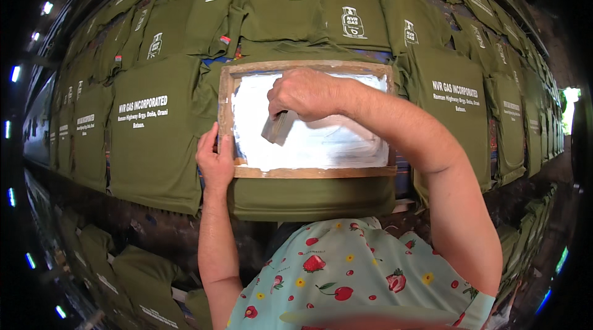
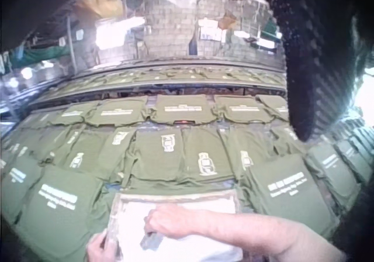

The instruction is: The person holds a wooden frame with a plastic sheet and uses a small rectangular tool to spread a white paste-like substance evenly across the surface. The person repeatedly lifts and repositions the frame while continuing to spread the material.

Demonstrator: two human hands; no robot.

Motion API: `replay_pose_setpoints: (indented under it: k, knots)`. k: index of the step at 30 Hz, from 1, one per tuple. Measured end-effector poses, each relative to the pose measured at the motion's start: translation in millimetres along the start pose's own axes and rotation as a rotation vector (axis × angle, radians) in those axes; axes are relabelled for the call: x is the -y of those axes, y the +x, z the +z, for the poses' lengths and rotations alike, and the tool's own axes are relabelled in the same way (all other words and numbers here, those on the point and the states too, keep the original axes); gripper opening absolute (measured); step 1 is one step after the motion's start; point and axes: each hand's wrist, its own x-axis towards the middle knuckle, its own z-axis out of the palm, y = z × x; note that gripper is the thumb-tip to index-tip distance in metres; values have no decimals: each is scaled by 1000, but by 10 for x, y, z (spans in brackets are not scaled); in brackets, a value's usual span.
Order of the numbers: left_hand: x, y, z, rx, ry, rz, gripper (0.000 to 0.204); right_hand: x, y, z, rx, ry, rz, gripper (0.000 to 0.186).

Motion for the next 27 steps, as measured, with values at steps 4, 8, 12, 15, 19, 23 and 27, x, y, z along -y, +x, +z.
replay_pose_setpoints:
  k: [4, 8, 12, 15, 19, 23, 27]
  knots:
    - [-85, -10, -11, -16, 61, 36, 44, -132, -472, -181, 102, 52, -36, 30]
    - [-74, -1, -7, -16, 79, 38, 44, -223, -1056, -284, 56, 56, -50, 30]
    - [-26, 5, 8, -24, 40, 27, 45, -170, -1638, -299, -39, 66, 34, 27]
    - [-32, 16, -2, -14, 96, -1, 45, 59, -1907, -171, -87, 32, 144, 31]
    - [-68, 74, -26, 22, 187, 32, 46, 636, -1998, 154, -207, -43, 279, 25]
    - [-23, 116, -61, 96, 199, -9, 46, 1206, -1895, 459, -349, -46, 407, 20]
    - [72, 142, -61, 119, 101, -61, 46, 1537, -1798, 581, -404, -70, 527, 29]
